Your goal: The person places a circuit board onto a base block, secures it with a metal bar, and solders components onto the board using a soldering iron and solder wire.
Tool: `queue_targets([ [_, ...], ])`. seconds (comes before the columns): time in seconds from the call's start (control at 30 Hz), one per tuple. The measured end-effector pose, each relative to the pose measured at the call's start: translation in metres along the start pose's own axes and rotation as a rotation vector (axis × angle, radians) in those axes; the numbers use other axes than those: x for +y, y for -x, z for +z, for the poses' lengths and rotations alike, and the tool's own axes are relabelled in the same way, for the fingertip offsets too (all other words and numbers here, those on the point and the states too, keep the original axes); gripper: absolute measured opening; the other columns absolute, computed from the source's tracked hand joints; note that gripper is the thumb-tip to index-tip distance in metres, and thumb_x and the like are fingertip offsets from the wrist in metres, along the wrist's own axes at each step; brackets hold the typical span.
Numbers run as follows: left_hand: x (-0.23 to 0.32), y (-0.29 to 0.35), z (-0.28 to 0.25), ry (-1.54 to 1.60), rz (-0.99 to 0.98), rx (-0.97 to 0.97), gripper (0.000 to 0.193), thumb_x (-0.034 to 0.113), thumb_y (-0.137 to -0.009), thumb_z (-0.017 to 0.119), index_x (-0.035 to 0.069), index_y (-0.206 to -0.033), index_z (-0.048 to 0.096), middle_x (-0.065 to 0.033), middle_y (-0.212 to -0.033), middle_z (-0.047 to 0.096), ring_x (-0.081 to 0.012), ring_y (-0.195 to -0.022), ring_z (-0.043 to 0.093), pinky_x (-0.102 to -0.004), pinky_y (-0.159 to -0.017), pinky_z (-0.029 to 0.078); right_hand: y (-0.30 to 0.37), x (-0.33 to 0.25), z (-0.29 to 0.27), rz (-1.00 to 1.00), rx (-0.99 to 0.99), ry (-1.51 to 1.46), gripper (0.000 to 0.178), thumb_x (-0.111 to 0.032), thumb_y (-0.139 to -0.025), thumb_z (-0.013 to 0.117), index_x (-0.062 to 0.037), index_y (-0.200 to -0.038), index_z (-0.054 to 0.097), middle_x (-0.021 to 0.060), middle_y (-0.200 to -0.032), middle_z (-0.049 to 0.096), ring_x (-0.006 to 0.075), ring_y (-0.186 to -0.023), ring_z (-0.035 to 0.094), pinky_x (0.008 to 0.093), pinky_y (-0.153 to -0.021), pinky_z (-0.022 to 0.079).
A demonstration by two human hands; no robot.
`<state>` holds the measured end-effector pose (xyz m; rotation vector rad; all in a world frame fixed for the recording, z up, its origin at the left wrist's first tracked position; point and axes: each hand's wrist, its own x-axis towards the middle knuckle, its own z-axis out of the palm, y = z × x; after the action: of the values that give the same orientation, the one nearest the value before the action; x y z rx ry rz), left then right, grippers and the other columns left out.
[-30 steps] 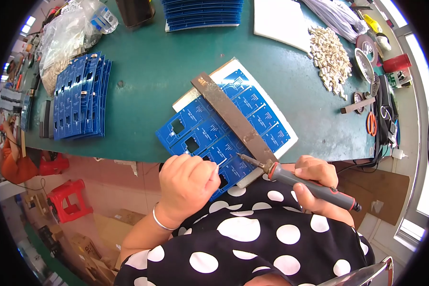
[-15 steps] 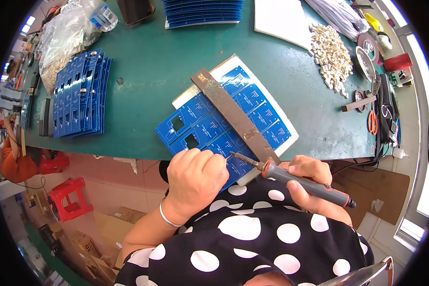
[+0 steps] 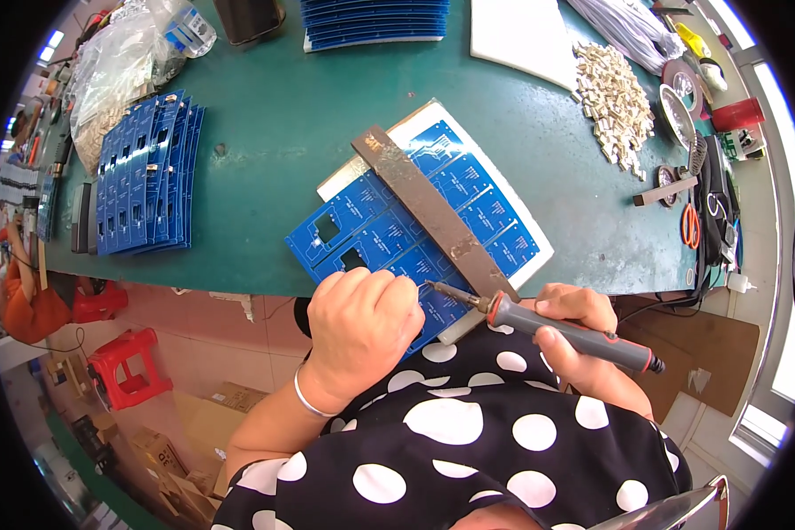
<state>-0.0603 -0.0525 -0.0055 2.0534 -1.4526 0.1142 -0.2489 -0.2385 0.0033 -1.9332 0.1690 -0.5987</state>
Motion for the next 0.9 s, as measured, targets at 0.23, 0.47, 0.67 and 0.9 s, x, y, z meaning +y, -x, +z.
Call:
queue_targets([
  [0.23,0.0,-0.004,-0.003,-0.01,-0.008,-0.023,0.017,0.001,-0.069,0.075,0.009,-0.076,0.061,-0.0033,-0.065,0.052,-0.024,-0.058,0.051,-0.0374,-0.055,0.039,-0.007,-0.001,0.0,0.037,0.001,-0.051,0.023,-0.012,-0.084,0.073,-0.0001,-0.096,0.057,0.012,-0.069,0.064,0.0191,-0.053,0.06,0.0313,-0.05,0.046],
  [0.47,-0.017,0.009,-0.026,0.282,-0.231,0.1,0.012,0.0,-0.08,0.077,0.006,-0.089,0.073,-0.0022,-0.067,0.055,-0.0146,-0.056,0.047,-0.0297,-0.052,0.037,-0.006,-0.002,-0.006,0.027,-0.024,-0.023,0.022,-0.012,-0.083,0.073,-0.0004,-0.093,0.057,0.0115,-0.067,0.063,0.0195,-0.052,0.058,0.0314,-0.049,0.045],
  [0.67,-0.023,0.029,-0.039,0.377,-0.558,0.103,0.013,-0.005,-0.084,0.07,0.0,-0.094,0.065,-0.003,-0.069,0.057,-0.008,-0.056,0.053,-0.0258,-0.051,0.042,-0.005,-0.004,-0.013,-0.046,-0.019,-0.054,0.023,-0.012,-0.082,0.073,-0.0001,-0.094,0.058,0.0111,-0.066,0.061,0.0205,-0.05,0.055,0.0333,-0.048,0.044],
  [0.9,-0.037,0.032,-0.03,0.395,-0.427,0.229,0.01,-0.005,-0.087,0.07,0.0,-0.094,0.065,-0.0043,-0.071,0.059,-0.0089,-0.06,0.053,-0.0234,-0.054,0.042,-0.005,-0.003,-0.006,-0.098,-0.009,0.038,0.027,-0.01,-0.08,0.075,-0.0002,-0.099,0.059,0.0105,-0.066,0.06,0.0218,-0.049,0.055,0.0344,-0.047,0.043],
])
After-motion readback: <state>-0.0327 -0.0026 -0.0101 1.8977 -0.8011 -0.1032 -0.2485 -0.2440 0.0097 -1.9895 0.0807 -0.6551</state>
